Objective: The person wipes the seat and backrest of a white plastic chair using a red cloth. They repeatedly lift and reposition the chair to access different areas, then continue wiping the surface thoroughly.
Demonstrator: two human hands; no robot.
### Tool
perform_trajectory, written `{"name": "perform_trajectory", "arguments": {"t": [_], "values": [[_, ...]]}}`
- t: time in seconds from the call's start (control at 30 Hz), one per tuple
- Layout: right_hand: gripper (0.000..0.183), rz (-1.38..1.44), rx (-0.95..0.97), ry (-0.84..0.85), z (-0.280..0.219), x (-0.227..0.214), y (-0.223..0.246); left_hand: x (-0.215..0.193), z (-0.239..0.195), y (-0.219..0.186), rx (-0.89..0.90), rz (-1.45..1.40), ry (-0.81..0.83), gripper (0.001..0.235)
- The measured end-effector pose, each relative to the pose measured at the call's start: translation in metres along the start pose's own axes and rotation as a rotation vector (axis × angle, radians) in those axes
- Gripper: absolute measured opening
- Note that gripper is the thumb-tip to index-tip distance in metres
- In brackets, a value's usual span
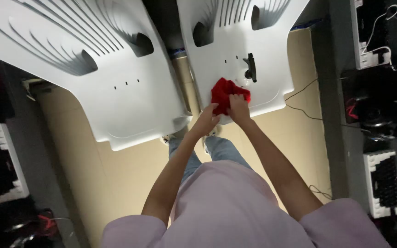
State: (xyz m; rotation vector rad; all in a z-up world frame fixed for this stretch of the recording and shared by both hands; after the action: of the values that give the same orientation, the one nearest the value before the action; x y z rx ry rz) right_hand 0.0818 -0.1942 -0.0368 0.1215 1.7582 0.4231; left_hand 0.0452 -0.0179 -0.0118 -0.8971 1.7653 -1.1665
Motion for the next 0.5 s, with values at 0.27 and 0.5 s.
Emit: {"name": "perform_trajectory", "arguments": {"t": [0.27, 0.5], "values": [[0.04, 0.317, -0.234, 0.028, 0.014, -0.03, 0.067, -0.031, -0.031, -0.011, 0.016, -0.097, -0.264, 0.09], [0.047, 0.678, -0.335, 0.313, 0.038, -0.091, 0.204, -0.11, -0.066, 0.037, -0.065, -0.172, -0.669, 0.074]]}}
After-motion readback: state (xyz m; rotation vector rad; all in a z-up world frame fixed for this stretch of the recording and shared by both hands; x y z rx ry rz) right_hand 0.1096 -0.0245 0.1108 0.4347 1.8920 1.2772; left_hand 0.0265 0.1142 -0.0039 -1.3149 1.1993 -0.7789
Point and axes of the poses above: each hand's wrist, its own z-axis towards the middle knuckle, its own x-axis out of the palm, y = z × x, the point moved 5 cm from there along z, towards the middle knuckle
